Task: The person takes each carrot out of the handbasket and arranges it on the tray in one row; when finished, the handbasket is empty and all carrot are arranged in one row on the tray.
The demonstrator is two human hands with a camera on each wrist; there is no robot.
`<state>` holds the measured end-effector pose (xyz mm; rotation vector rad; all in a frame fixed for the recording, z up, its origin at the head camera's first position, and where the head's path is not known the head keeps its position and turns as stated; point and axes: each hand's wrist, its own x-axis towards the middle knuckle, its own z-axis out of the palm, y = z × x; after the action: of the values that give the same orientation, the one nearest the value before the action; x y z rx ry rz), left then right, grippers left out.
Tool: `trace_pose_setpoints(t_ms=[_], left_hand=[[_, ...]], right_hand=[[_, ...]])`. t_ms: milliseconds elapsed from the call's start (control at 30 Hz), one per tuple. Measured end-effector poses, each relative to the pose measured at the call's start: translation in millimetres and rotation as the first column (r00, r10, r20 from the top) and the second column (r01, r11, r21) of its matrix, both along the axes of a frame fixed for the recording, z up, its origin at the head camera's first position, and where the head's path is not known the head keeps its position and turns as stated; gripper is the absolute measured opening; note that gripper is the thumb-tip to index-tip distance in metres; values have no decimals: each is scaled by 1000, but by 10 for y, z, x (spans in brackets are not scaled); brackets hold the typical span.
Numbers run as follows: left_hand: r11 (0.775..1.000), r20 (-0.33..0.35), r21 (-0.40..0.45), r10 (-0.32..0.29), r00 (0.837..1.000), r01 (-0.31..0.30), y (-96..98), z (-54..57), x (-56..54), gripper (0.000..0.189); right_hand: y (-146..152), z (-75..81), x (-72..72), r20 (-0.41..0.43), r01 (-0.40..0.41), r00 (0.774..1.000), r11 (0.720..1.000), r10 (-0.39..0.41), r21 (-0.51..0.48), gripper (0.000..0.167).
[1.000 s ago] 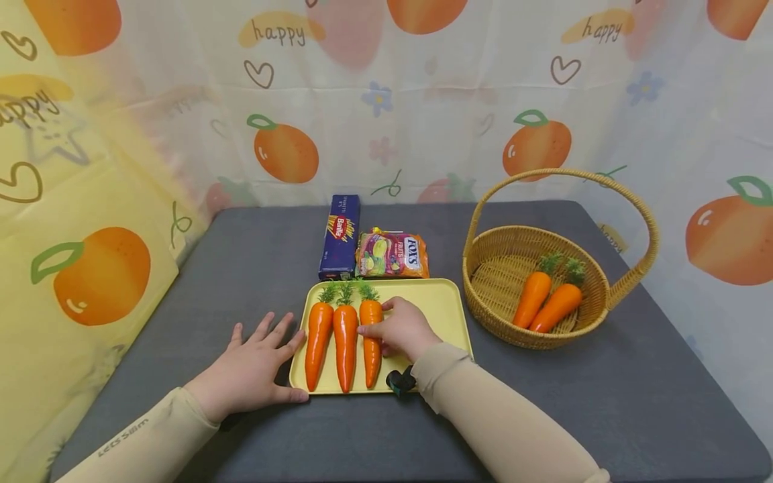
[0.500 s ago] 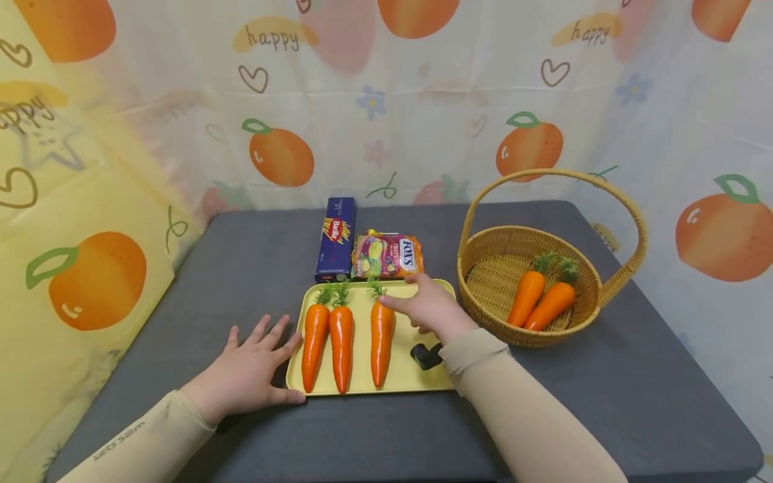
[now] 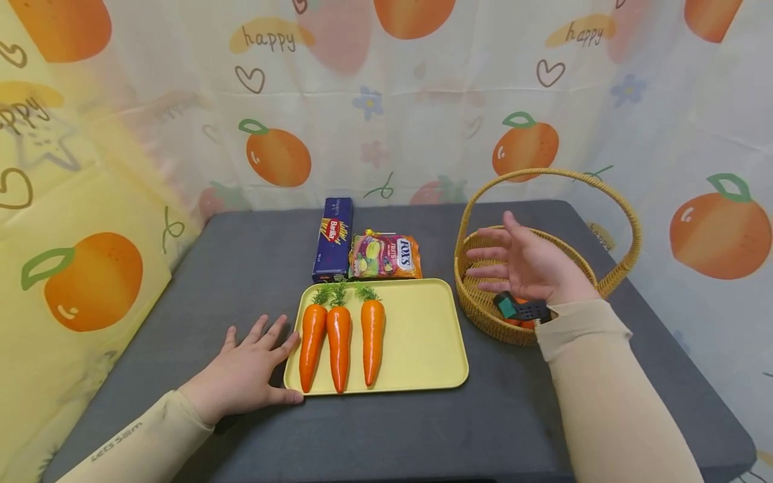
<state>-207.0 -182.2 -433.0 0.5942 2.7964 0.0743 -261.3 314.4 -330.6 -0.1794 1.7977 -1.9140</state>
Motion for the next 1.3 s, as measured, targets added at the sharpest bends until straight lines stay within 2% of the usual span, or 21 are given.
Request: trace_pose_setpoints(t_ms=[67,133,233,333,500,733,867,967,1100,1200,1300], left_hand=[[1000,6,-1,5,1000,-5,2,3,0,119],[1000,12,-5,12,1000,-12,3,5,-2,119],[1000,19,-12,22,1000,-22,3,5,-7,119],[999,22,-24,31,999,-31,-5,1,-6,118],[999,16,-24,29,999,-29,-11,2,1,118],[999,24,-22,44,999,-44,-16,-2,4,118],[999,21,-28,41,999,-41,-19,1,3,118],[999,10,-21,27,1000,-27,-8,14,-2,118],[1000,0,-20,13,1000,-13,1,21,-9,117],[1000,2,-26,14,1000,-14,2,18,-6,117],[1000,6,-21,15,1000,-14,12,13,-2,118]], right_hand=[[217,-36,-18,100,-2,995,980,22,-197,91],[351,-59,-16,202,53,979,944,15,-325,93],[457,-96,-8,329,169,944,904,-33,-392,93],[533,-136,5,387,237,919,893,-78,-383,95],[682,-192,34,418,266,903,892,-99,-365,100],[817,-286,20,432,242,895,932,-107,-271,102],[822,-347,4,430,259,890,945,-153,-200,104],[811,-386,-20,399,246,901,957,-168,-153,103],[766,-428,-82,334,183,930,981,-153,-59,101],[712,-443,-145,296,144,945,990,-141,10,99],[647,-446,-214,264,153,952,988,-157,35,93]])
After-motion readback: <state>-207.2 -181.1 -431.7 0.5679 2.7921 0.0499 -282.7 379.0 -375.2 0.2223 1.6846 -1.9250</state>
